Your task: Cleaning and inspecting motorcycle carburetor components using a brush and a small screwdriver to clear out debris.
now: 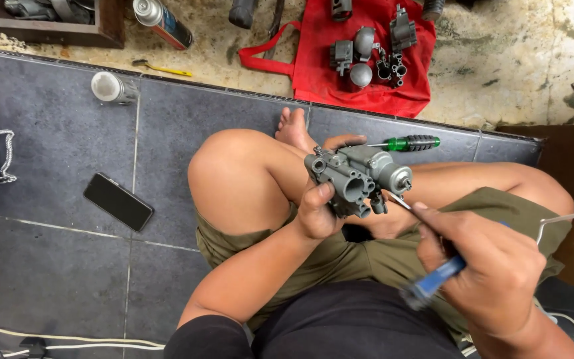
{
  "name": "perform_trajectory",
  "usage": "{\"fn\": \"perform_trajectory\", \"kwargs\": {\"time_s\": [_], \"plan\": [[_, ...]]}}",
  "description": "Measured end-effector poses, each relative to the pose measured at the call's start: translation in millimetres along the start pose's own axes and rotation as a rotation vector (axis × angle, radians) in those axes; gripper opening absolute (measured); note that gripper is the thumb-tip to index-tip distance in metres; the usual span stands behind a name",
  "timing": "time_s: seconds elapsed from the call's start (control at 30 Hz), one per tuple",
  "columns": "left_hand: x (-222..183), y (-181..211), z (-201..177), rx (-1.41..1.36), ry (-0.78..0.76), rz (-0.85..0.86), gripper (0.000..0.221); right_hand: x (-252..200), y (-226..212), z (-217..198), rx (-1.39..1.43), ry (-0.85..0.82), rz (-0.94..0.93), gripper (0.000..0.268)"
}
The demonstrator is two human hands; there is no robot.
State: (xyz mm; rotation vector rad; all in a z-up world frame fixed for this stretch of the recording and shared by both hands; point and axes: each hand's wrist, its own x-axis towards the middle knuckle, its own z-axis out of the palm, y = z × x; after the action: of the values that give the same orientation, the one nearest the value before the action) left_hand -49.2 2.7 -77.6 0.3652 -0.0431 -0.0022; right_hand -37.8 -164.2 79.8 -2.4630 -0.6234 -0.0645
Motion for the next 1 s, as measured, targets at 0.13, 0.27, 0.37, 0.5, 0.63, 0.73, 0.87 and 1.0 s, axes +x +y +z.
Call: {"fn": "perform_trajectory", "kwargs": {"time_s": [0.13, 0.27, 0.37, 0.5, 0.63, 0.73, 0.87, 1.0], "plan": [[-5, 0, 1, 0.123, 0.003, 0.017, 0.080, 5, -14, -1, -0.120, -0.046, -0.096, 0.017], [-8, 1, 0, 0.175, -0.004, 0.046, 0.078, 6, -14, 2, -0.155, -0.064, -0.104, 0.023], [-9, 3, -2, 0.259, -0.006, 0.033, 0.083, 6, -13, 3, -0.150, -0.078, -0.099, 0.025], [-9, 6, 1, 0.403, -0.015, 0.054, 0.082, 6, -13, 6, -0.187, -0.090, -0.124, 0.025], [-10, 3, 3, 0.353, 0.033, 0.054, 0.082, 1, -13, 13, -0.223, -0.037, -0.143, 0.023], [-10, 1, 5, 0.327, 0.056, 0.050, 0.081, -1, -12, 12, -0.235, -0.009, -0.181, 0.020], [-9, -2, 0, 0.141, 0.090, 0.050, 0.074, -15, -5, -9, -0.281, 0.034, -0.099, 0.018], [-10, 0, -1, 0.141, 0.100, 0.042, 0.071, -3, -12, -4, -0.236, 0.018, -0.160, 0.015]]}}
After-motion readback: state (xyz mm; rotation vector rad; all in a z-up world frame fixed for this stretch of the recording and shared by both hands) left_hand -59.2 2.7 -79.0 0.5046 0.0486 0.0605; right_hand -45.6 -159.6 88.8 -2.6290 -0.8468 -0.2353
